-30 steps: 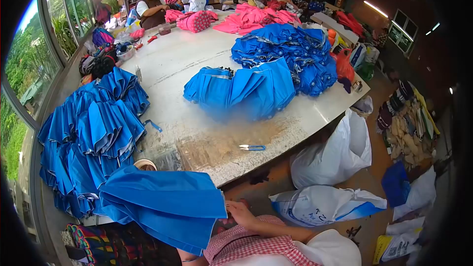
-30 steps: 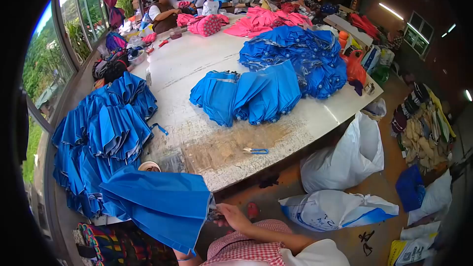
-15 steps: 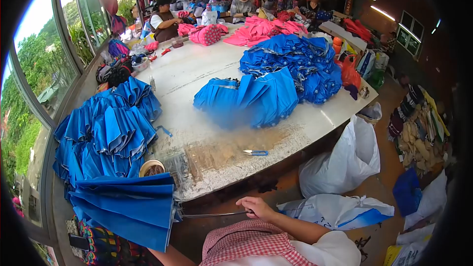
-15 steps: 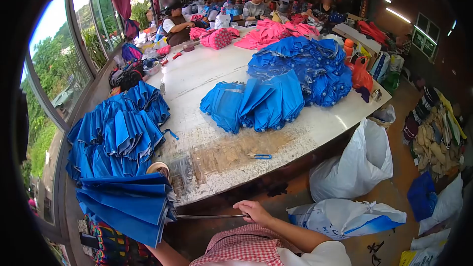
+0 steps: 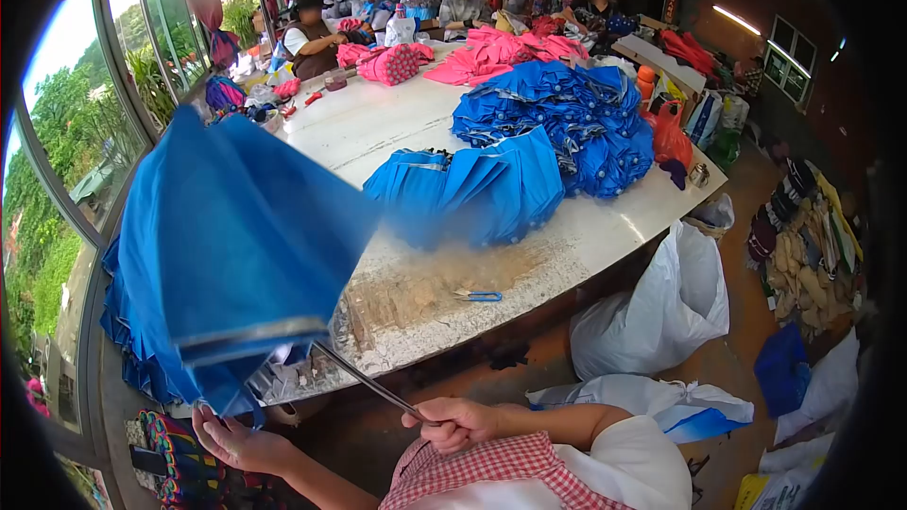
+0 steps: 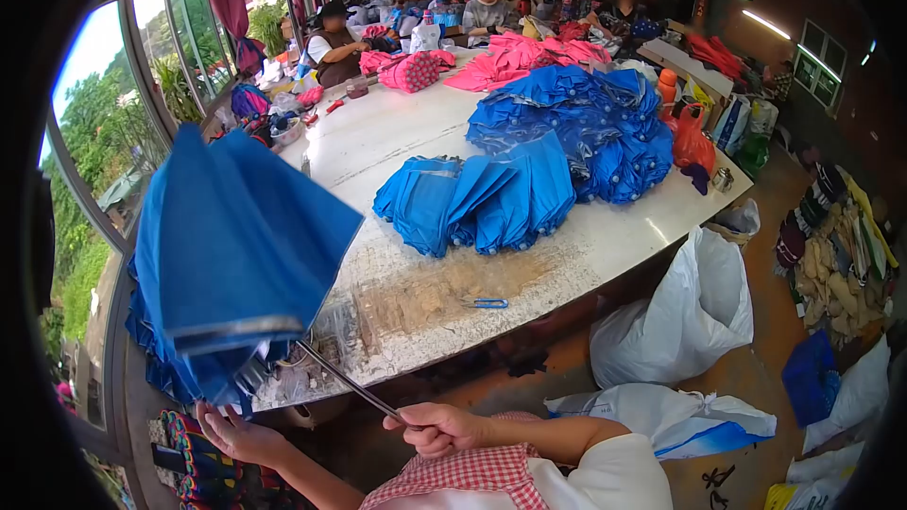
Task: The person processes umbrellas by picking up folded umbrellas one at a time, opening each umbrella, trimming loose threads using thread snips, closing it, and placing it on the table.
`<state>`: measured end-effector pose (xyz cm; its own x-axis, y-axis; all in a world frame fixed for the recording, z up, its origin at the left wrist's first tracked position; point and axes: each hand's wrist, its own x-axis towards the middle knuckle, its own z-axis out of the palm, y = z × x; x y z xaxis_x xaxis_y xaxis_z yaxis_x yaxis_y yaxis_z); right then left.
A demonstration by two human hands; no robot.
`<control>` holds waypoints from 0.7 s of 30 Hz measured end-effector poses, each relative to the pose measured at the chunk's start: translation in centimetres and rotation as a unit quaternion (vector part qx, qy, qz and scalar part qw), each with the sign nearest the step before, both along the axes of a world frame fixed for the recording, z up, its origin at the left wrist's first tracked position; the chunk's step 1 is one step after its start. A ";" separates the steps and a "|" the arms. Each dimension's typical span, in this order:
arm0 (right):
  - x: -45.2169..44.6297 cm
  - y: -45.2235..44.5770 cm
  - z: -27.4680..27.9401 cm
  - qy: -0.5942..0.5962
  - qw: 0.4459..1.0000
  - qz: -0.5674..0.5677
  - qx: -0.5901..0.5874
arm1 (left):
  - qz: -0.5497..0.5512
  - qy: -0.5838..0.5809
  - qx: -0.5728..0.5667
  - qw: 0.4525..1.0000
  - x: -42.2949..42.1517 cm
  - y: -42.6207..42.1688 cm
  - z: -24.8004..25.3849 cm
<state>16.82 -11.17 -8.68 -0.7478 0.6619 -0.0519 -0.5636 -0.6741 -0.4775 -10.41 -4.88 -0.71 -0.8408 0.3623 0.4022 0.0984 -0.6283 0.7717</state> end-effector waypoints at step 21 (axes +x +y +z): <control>-3.5 3.5 0.7 -0.283 0.918 -0.224 0.163 | -0.400 -0.200 -0.065 0.892 10.2 7.9 -1.0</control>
